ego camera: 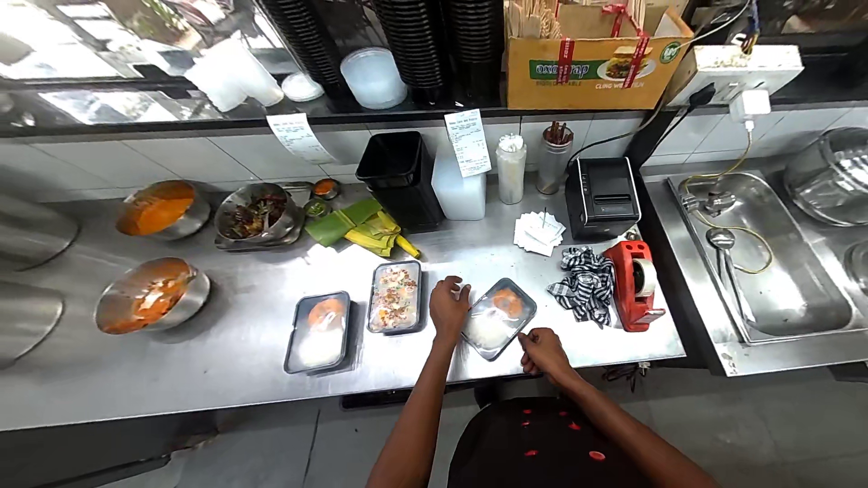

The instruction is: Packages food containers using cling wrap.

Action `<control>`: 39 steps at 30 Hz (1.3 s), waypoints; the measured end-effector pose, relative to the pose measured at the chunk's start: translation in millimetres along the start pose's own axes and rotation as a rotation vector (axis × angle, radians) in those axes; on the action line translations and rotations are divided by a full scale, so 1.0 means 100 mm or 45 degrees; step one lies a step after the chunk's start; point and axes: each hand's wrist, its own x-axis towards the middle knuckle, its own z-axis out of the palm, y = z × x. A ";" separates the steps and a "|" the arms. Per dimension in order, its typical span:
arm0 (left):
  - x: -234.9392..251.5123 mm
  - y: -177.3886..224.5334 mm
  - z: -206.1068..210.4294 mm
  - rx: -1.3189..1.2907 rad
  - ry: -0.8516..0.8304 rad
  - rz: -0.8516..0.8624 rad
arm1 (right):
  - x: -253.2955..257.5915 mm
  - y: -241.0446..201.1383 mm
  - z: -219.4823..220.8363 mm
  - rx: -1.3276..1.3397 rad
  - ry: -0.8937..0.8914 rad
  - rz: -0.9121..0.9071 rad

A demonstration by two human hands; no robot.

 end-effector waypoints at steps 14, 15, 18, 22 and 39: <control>-0.10 -0.05 0.03 -0.215 -0.522 -0.074 | 0.20 -0.08 0.19 0.286 0.167 -0.049; -0.12 -0.04 0.00 -0.224 -0.535 -0.035 | 0.21 -0.07 0.19 0.282 0.173 -0.055; -0.26 0.06 -0.11 -0.158 -0.603 0.039 | 0.13 -0.08 0.14 0.213 0.103 -0.060; -0.44 0.05 0.06 -0.003 -0.437 -0.012 | 0.18 -0.11 0.11 0.096 0.099 -0.079; -1.42 -1.90 -1.28 0.845 0.351 -0.185 | 0.29 -0.42 0.26 -0.083 0.101 -0.290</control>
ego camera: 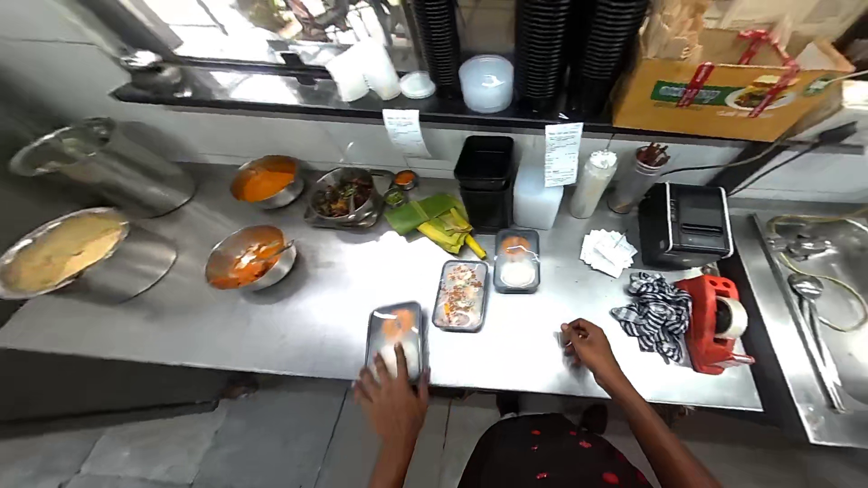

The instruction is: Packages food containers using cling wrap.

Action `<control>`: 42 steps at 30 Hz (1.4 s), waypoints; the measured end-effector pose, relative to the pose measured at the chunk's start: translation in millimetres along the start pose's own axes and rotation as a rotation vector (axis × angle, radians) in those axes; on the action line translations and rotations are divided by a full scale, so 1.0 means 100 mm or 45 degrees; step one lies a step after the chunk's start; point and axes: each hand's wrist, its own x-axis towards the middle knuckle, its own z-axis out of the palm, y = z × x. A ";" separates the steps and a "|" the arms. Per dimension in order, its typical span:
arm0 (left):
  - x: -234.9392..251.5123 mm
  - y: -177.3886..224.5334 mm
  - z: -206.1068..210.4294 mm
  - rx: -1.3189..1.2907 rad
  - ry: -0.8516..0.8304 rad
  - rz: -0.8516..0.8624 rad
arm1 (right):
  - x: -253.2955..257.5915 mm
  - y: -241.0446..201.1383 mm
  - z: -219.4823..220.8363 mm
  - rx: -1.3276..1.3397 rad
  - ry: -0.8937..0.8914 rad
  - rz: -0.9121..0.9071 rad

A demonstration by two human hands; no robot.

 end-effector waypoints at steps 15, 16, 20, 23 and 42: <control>-0.51 1.96 0.24 -0.413 -0.150 1.082 | -1.08 0.80 -1.11 0.249 0.395 0.002; -0.39 2.25 0.20 -0.363 -0.225 1.099 | -1.12 0.80 -1.21 0.250 0.466 -0.043; -0.08 3.09 0.18 -0.282 -0.320 1.066 | -1.22 0.81 -1.82 0.187 0.864 -0.257; -0.06 3.28 0.23 -0.322 -0.252 1.005 | -1.23 0.86 -2.34 0.215 1.130 -0.302; -1.05 5.26 -0.19 -2.085 -2.147 -0.607 | -1.71 0.41 -2.44 0.372 0.767 0.052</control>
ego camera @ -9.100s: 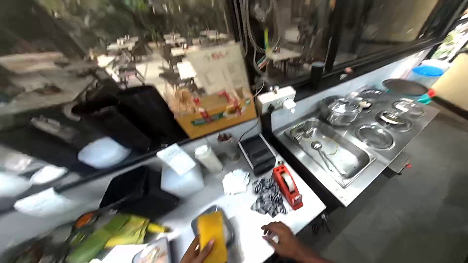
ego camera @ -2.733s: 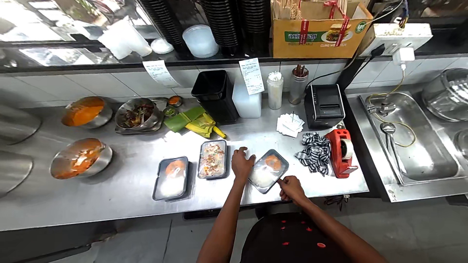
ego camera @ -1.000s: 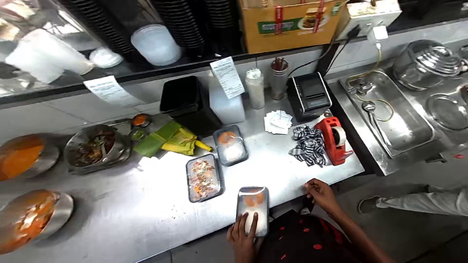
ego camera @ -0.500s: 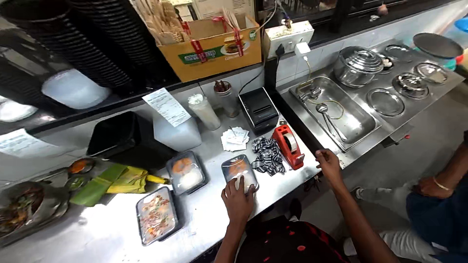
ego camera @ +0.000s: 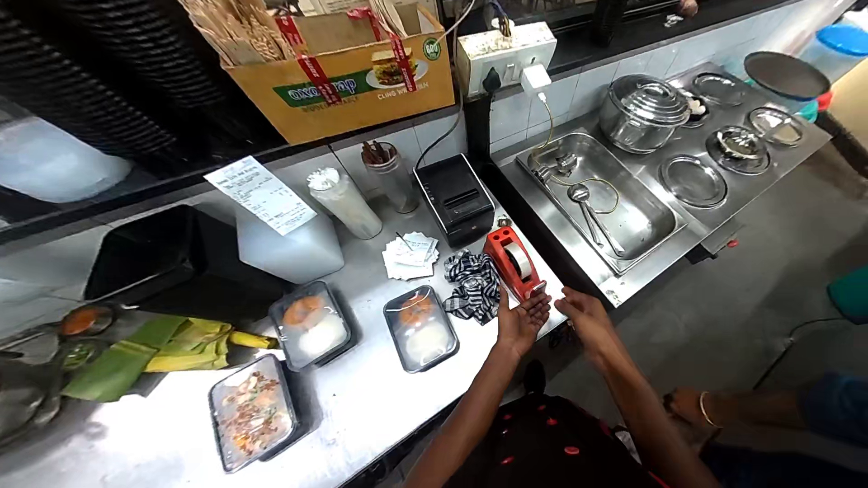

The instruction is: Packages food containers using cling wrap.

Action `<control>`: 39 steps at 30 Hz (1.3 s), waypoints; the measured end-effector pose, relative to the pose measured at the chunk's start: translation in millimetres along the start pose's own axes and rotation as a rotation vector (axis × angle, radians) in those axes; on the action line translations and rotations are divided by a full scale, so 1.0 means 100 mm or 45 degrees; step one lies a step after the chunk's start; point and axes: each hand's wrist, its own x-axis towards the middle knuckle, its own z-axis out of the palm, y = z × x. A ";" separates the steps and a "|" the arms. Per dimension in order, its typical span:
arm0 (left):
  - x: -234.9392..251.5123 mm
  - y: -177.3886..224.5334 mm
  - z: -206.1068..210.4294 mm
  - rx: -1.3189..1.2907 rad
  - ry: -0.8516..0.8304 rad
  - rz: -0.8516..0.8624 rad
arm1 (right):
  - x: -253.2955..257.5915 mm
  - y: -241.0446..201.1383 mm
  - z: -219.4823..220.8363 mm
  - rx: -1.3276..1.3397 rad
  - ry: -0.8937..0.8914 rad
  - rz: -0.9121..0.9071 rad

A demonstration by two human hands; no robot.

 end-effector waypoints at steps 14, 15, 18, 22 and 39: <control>0.01 -0.04 0.33 -0.102 0.239 0.035 | -0.93 0.42 -0.50 0.574 0.174 0.069; 0.01 -0.04 0.35 -0.096 0.243 0.039 | -0.93 0.45 -0.49 0.566 0.168 0.068; 0.02 -0.03 0.40 -0.101 0.263 0.033 | -0.93 0.56 -0.50 0.535 0.203 0.097; -0.01 -0.04 0.42 -0.005 0.277 0.024 | -0.88 0.71 -0.57 0.498 0.210 0.160; 0.25 -0.44 0.21 0.062 0.463 0.180 | -0.53 1.57 -0.72 0.270 -0.140 0.341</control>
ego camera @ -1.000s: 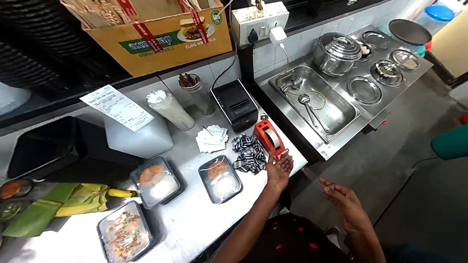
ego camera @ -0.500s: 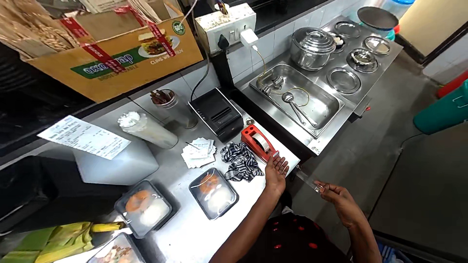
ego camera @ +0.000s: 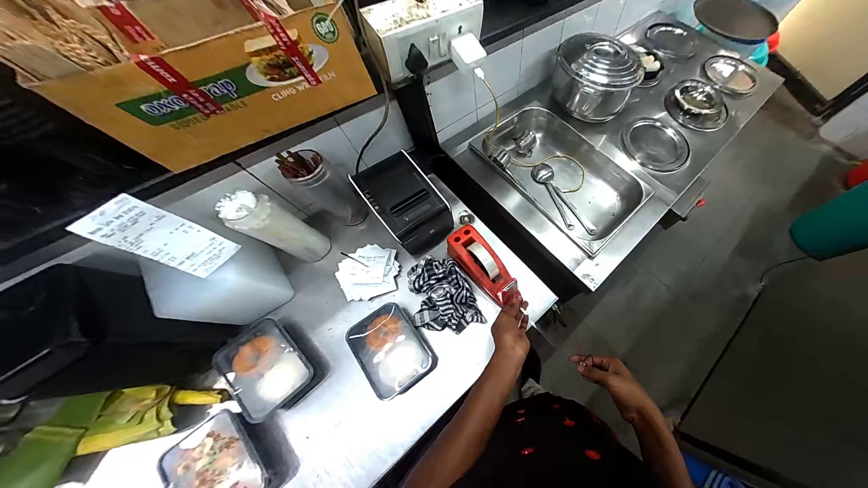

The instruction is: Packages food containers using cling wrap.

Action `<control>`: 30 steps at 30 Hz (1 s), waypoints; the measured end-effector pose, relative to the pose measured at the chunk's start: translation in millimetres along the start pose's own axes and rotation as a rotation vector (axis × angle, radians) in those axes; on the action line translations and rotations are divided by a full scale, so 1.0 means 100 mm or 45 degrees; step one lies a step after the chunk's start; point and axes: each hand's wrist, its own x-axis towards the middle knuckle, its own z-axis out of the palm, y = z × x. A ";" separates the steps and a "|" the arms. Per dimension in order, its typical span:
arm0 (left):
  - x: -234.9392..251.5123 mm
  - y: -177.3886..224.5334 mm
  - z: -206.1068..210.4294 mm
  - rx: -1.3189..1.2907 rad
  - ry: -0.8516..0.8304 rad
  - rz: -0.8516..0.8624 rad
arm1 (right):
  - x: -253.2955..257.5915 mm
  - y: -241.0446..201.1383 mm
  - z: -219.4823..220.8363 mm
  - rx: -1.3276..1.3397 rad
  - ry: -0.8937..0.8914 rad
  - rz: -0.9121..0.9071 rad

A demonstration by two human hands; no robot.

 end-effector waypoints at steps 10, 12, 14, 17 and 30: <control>-0.64 0.95 -1.31 0.219 0.320 1.046 | 0.62 -0.77 0.95 -0.244 -0.729 -0.322; -0.53 1.21 -1.71 0.127 0.553 1.133 | 0.82 -1.01 1.55 -0.375 -0.826 -0.394; -0.39 1.43 -2.04 -0.026 0.694 1.061 | 0.97 -1.12 2.05 -0.460 -0.866 -0.446; -0.32 1.72 -2.33 -0.223 0.650 0.772 | 0.97 -1.03 2.55 -0.342 -0.912 -0.316; -0.28 2.04 -2.69 0.058 0.466 0.603 | 0.79 -0.62 2.70 -0.169 -0.737 -0.003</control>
